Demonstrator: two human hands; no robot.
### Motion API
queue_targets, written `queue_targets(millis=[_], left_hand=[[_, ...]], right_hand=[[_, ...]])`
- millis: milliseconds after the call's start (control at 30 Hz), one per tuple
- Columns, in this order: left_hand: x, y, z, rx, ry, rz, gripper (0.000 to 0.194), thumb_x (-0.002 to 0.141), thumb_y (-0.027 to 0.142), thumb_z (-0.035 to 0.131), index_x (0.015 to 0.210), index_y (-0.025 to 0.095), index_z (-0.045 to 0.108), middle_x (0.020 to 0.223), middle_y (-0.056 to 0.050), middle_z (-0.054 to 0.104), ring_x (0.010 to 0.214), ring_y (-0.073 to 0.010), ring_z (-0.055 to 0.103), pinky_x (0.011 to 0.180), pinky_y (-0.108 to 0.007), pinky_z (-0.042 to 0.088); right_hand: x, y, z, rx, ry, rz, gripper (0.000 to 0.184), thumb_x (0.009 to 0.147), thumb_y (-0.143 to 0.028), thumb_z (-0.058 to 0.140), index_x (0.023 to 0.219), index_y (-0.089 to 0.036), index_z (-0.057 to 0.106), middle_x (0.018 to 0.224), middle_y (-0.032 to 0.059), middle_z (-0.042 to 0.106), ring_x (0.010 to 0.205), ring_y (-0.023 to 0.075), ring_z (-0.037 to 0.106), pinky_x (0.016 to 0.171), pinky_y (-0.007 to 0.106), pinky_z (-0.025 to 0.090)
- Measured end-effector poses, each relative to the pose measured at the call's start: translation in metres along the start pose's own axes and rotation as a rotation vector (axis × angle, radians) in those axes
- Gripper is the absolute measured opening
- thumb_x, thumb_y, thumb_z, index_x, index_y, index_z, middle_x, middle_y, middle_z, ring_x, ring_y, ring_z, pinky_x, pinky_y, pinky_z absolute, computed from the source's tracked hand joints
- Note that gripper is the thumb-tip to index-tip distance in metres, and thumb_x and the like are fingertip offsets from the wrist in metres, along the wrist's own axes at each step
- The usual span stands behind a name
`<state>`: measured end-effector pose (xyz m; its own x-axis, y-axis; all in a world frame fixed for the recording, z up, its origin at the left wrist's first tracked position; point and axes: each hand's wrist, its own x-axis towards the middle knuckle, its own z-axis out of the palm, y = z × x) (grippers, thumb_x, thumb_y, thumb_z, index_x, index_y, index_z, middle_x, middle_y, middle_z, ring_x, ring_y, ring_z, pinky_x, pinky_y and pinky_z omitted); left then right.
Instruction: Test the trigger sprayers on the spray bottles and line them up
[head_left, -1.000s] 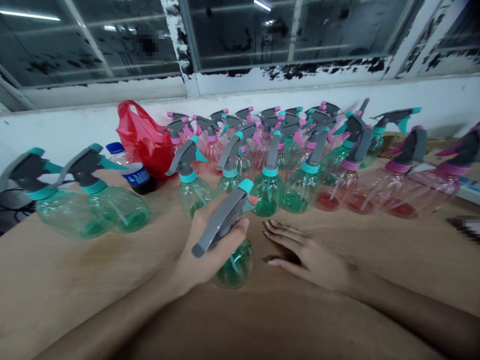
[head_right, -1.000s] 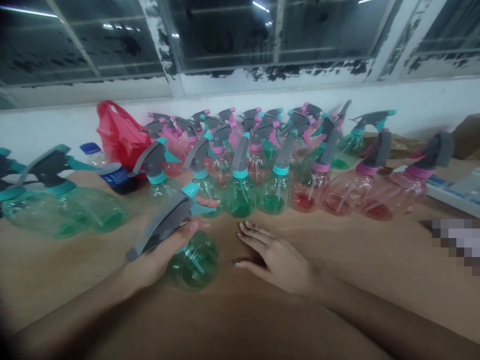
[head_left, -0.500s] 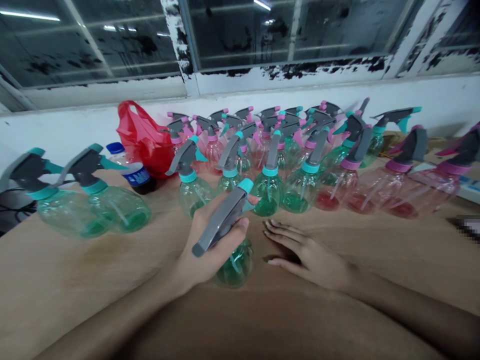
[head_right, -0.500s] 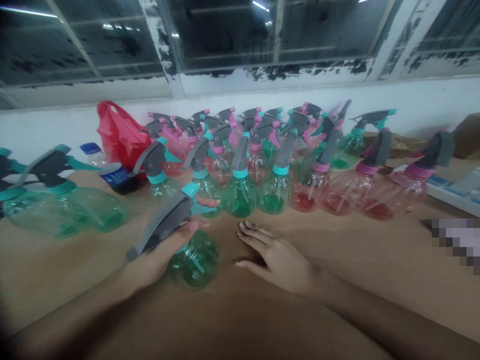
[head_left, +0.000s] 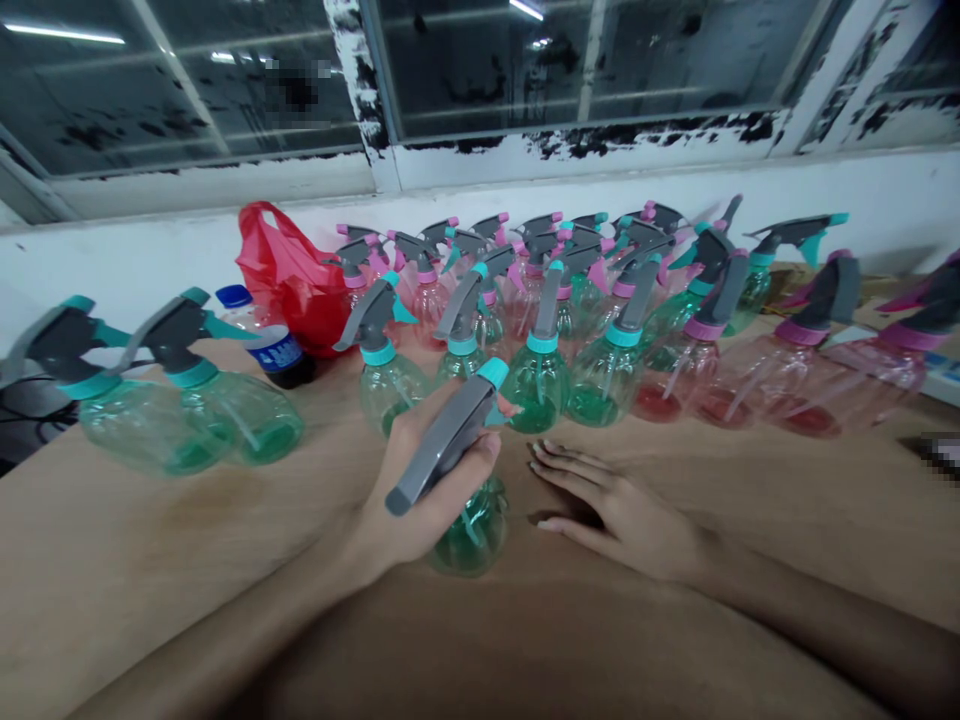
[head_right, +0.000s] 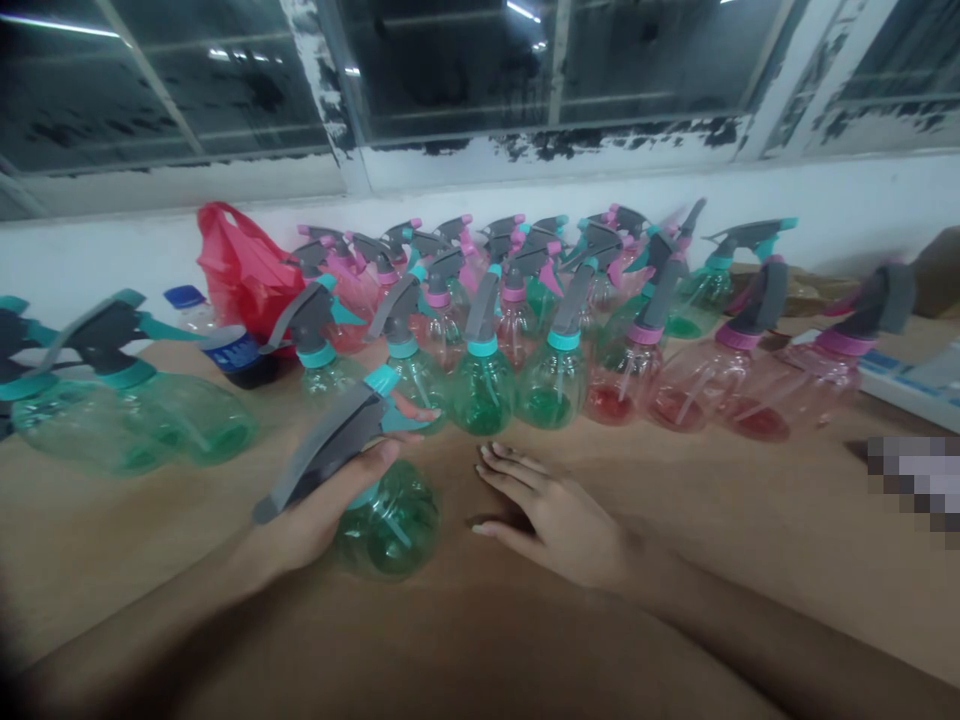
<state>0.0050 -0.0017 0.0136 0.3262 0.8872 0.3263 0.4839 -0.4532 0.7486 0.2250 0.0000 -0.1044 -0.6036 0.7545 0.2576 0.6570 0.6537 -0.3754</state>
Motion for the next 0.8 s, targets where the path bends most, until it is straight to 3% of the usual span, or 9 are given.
queue_targets(millis=[267, 500, 800], left_hand=[[0.0002, -0.0002, -0.0026, -0.009, -0.031, 0.041, 0.006, 0.079, 0.027, 0.048, 0.076, 0.024, 0.053, 0.075, -0.001, 0.061, 0.072, -0.0203, 0.061, 0.064, -0.032, 0.049], [-0.0018, -0.0045, 0.0024, -0.058, 0.003, -0.051, 0.022, 0.078, 0.027, 0.051, 0.100, 0.026, 0.055, 0.073, 0.000, 0.059, 0.065, -0.0186, 0.059, 0.066, -0.033, 0.051], [-0.0018, -0.0049, 0.0038, -0.024, 0.015, -0.016, 0.025, 0.079, 0.024, 0.050, 0.103, 0.025, 0.056, 0.070, 0.002, 0.057, 0.060, -0.0156, 0.055, 0.062, -0.029, 0.050]], right_hand=[[-0.0003, -0.0002, 0.0002, -0.005, 0.010, -0.013, 0.057, 0.087, -0.048, 0.046, 0.136, -0.020, 0.038, 0.139, 0.0070, 0.043, 0.131, 0.0217, 0.034, 0.107, 0.043, 0.034], [-0.0004, 0.0010, 0.0007, 0.010, 0.020, -0.019, 0.057, 0.087, -0.047, 0.047, 0.136, -0.021, 0.038, 0.140, 0.0068, 0.043, 0.130, 0.0227, 0.035, 0.106, 0.044, 0.034], [-0.0004, 0.0002, 0.0008, -0.001, 0.027, -0.020, 0.057, 0.087, -0.047, 0.047, 0.136, -0.020, 0.038, 0.139, 0.0073, 0.044, 0.130, 0.0227, 0.035, 0.106, 0.045, 0.035]])
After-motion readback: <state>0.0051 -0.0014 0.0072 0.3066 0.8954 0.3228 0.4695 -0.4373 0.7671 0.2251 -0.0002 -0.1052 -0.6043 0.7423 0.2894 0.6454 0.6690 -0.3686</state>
